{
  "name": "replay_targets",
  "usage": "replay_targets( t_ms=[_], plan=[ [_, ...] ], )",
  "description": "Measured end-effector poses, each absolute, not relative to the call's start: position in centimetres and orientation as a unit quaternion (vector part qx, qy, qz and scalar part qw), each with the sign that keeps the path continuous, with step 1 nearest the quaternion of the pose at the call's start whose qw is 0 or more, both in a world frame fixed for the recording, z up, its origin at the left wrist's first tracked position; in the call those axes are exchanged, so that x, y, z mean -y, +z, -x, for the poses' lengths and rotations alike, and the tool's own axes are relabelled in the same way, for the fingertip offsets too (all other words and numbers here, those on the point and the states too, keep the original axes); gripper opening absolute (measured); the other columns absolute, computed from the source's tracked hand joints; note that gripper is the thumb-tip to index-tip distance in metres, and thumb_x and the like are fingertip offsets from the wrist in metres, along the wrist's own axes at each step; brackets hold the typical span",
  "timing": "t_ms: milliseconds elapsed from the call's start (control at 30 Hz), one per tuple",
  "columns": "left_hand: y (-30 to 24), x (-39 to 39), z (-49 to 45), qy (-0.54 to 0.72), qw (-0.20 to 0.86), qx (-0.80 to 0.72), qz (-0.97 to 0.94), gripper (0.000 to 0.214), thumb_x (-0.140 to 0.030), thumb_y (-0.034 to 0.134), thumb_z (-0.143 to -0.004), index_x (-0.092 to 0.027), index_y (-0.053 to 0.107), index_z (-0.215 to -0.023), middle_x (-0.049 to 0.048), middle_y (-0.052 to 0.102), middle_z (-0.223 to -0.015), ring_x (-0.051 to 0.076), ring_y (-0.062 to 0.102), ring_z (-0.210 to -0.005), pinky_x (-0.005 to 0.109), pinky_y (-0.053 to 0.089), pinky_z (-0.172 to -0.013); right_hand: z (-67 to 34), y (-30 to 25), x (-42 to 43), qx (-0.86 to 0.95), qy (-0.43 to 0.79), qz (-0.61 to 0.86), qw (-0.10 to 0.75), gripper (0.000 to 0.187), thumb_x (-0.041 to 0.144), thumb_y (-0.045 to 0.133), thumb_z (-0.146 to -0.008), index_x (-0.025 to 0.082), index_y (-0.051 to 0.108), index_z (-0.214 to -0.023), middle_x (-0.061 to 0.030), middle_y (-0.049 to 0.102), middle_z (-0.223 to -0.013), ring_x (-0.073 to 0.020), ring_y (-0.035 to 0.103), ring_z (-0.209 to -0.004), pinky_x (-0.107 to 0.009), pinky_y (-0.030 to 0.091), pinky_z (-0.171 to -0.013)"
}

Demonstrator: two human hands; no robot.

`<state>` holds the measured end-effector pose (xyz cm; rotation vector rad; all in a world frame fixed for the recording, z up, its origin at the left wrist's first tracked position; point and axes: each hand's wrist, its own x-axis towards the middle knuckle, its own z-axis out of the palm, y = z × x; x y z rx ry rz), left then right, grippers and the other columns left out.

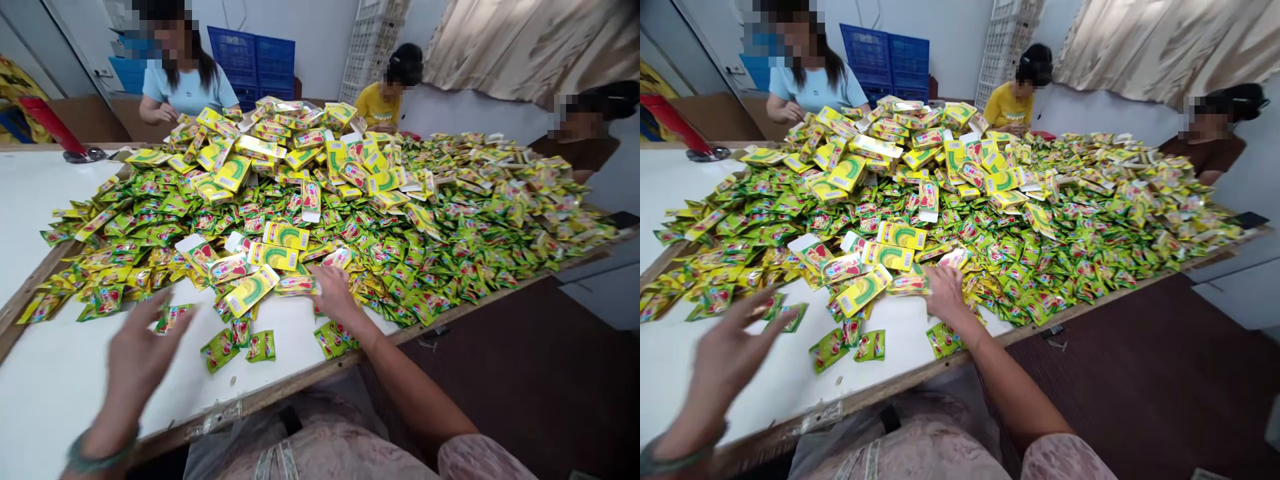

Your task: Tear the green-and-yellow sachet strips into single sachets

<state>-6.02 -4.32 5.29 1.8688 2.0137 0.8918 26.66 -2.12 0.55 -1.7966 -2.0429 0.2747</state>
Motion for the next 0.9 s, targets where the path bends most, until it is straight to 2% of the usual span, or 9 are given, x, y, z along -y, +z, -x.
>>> replay_targets(
  t_ms=[67, 167, 267, 333, 433, 500, 633, 800, 900],
  plan=[
    [3.2, 3.3, 0.5, 0.270, 0.141, -0.580, -0.755, 0.053, -0.046, 0.056, -0.077, -0.016, 0.055, -0.121, 0.0142, 0.060, -0.120, 0.031, 0.058, -0.102, 0.043, 0.047, -0.086, -25.1, 0.4, 3.4, 0.767, 0.122, 0.595, 0.206, 0.048, 0.017, 0.059, -0.077, 0.022, 0.051, -0.124, -0.0097, 0.059, -0.118, -0.0247, 0.045, -0.113, -0.041, 0.024, -0.097],
    [0.9, 3.0, -4.7, 0.188, 0.164, -0.437, -0.864, 0.045, -0.030, 0.056, -0.080, -0.014, 0.054, -0.122, 0.0138, 0.060, -0.120, 0.028, 0.053, -0.111, 0.041, 0.042, -0.096, -23.9, 0.4, 5.6, 0.812, 0.156, 0.523, 0.209, 0.059, 0.014, 0.062, -0.072, 0.023, 0.046, -0.128, -0.0078, 0.053, -0.127, -0.0242, 0.038, -0.122, -0.042, 0.022, -0.101],
    [0.2, 2.8, -5.5, 0.107, 0.165, -0.424, -0.884, 0.049, -0.018, 0.055, -0.077, -0.013, 0.051, -0.126, 0.0145, 0.058, -0.122, 0.028, 0.052, -0.111, 0.040, 0.039, -0.096, -25.6, 0.8, 7.0, 0.811, 0.190, 0.502, 0.233, 0.066, 0.017, 0.062, -0.071, 0.022, 0.041, -0.133, -0.0075, 0.047, -0.135, -0.0236, 0.035, -0.125, -0.040, 0.026, -0.102],
    [0.5, 2.2, -5.1, 0.080, 0.169, -0.431, -0.883, 0.051, -0.023, 0.058, -0.077, -0.013, 0.050, -0.126, 0.0153, 0.057, -0.124, 0.029, 0.051, -0.111, 0.040, 0.039, -0.096, -27.9, 1.2, 7.0, 0.767, 0.178, 0.550, 0.277, 0.049, 0.017, 0.055, -0.077, 0.021, 0.049, -0.126, -0.0076, 0.054, -0.126, -0.0214, 0.044, -0.117, -0.036, 0.031, -0.098],
    [1.5, 1.1, -5.1, 0.066, 0.170, -0.419, -0.889, 0.053, -0.032, 0.058, -0.078, -0.013, 0.050, -0.126, 0.0154, 0.057, -0.124, 0.030, 0.049, -0.112, 0.040, 0.038, -0.093, -30.4, 1.1, 5.8, 0.653, 0.115, 0.686, 0.300, 0.022, 0.025, 0.049, -0.084, 0.017, 0.060, -0.102, -0.0071, 0.065, -0.095, -0.0200, 0.055, -0.090, -0.033, 0.039, -0.083],
    [1.9, 0.5, -5.9, 0.048, 0.160, -0.414, -0.895, 0.048, -0.031, 0.059, -0.077, -0.015, 0.053, -0.122, 0.0146, 0.061, -0.115, 0.030, 0.050, -0.109, 0.041, 0.039, -0.090, -30.7, 0.6, 5.0, 0.632, 0.084, 0.732, 0.240, 0.021, 0.032, 0.053, -0.083, 0.017, 0.061, -0.095, -0.0071, 0.064, -0.086, -0.0207, 0.054, -0.083, -0.032, 0.038, -0.077],
    [1.9, 0.5, -7.0, 0.008, 0.161, -0.414, -0.896, 0.028, -0.032, 0.061, -0.075, -0.017, 0.063, -0.098, 0.0132, 0.066, -0.090, 0.030, 0.056, -0.096, 0.038, 0.040, -0.080, -29.3, -0.5, 4.1, 0.643, 0.059, 0.751, 0.138, 0.015, 0.031, 0.059, -0.080, 0.018, 0.063, -0.086, -0.0092, 0.064, -0.092, -0.0231, 0.051, -0.090, -0.033, 0.033, -0.077],
    [1.7, 1.3, -4.9, 0.060, 0.252, -0.484, -0.836, 0.038, -0.035, 0.050, -0.082, -0.019, 0.055, -0.116, 0.0100, 0.067, -0.095, 0.025, 0.061, -0.086, 0.030, 0.041, -0.070, -29.0, -0.7, 4.0, 0.635, 0.080, 0.760, 0.111, 0.021, 0.034, 0.054, -0.083, 0.019, 0.063, -0.094, -0.0105, 0.063, -0.099, -0.0260, 0.049, -0.095, -0.035, 0.030, -0.076],
    [2.1, 1.8, -3.2, 0.144, 0.320, -0.533, -0.770, 0.042, -0.046, 0.054, -0.079, -0.019, 0.057, -0.112, 0.0050, 0.067, -0.086, 0.023, 0.061, -0.076, 0.028, 0.041, -0.063, -29.6, -0.5, 3.9, 0.640, 0.102, 0.756, 0.096, 0.019, 0.029, 0.049, -0.085, 0.020, 0.065, -0.089, -0.0100, 0.064, -0.096, -0.0261, 0.049, -0.093, -0.034, 0.028, -0.073]
  ],
)
